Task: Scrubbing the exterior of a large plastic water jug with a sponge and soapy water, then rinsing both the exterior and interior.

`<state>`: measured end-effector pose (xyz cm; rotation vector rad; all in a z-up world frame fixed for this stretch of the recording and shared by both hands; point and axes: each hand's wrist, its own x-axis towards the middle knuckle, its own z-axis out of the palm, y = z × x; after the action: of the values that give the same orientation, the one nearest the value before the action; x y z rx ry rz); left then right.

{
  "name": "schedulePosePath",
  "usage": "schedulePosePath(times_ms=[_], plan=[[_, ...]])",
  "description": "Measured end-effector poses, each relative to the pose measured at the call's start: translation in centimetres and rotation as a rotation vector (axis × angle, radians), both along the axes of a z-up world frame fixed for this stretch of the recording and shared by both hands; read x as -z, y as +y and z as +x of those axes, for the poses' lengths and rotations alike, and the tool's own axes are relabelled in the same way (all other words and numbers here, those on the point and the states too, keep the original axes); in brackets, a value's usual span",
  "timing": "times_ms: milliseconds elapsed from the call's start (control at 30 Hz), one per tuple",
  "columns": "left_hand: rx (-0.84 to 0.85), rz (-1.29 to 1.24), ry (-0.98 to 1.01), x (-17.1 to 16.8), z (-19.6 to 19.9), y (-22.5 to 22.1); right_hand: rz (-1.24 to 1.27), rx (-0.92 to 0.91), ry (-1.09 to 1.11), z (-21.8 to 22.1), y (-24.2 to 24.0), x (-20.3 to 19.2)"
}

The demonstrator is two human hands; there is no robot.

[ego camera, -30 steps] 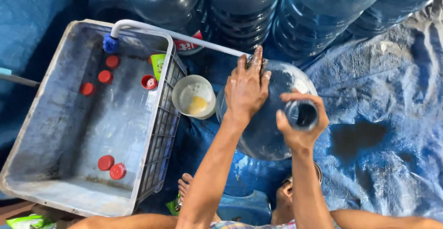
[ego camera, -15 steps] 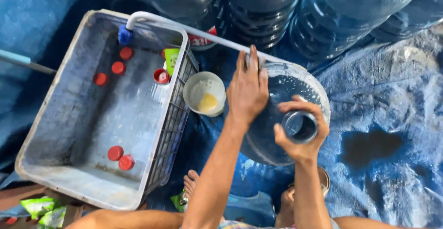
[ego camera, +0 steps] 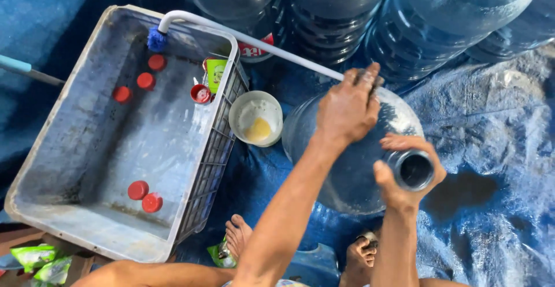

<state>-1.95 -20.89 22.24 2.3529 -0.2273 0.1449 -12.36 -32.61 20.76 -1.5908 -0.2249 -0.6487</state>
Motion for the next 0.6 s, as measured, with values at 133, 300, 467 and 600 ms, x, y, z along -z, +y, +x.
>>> schedulePosePath(times_ms=[133, 300, 467, 600], plan=[[0.024, -0.164, -0.280, -1.6, -9.1, -0.8, 0.038, 0.173, 0.010, 2.7, -3.6, 0.0], [-0.133, -0.140, -0.195, 0.8, -11.3, -1.5, 0.085, 0.127, -0.019, 2.2, -5.6, 0.5], [-0.114, -0.094, 0.075, 0.3, -0.8, 1.8, 0.152, -0.036, -0.052, 0.5, -5.3, 2.3], [-0.129, -0.276, -0.207, -0.1, -6.2, 2.8, 0.154, 0.112, -0.031, 3.0, -5.7, 1.7]])
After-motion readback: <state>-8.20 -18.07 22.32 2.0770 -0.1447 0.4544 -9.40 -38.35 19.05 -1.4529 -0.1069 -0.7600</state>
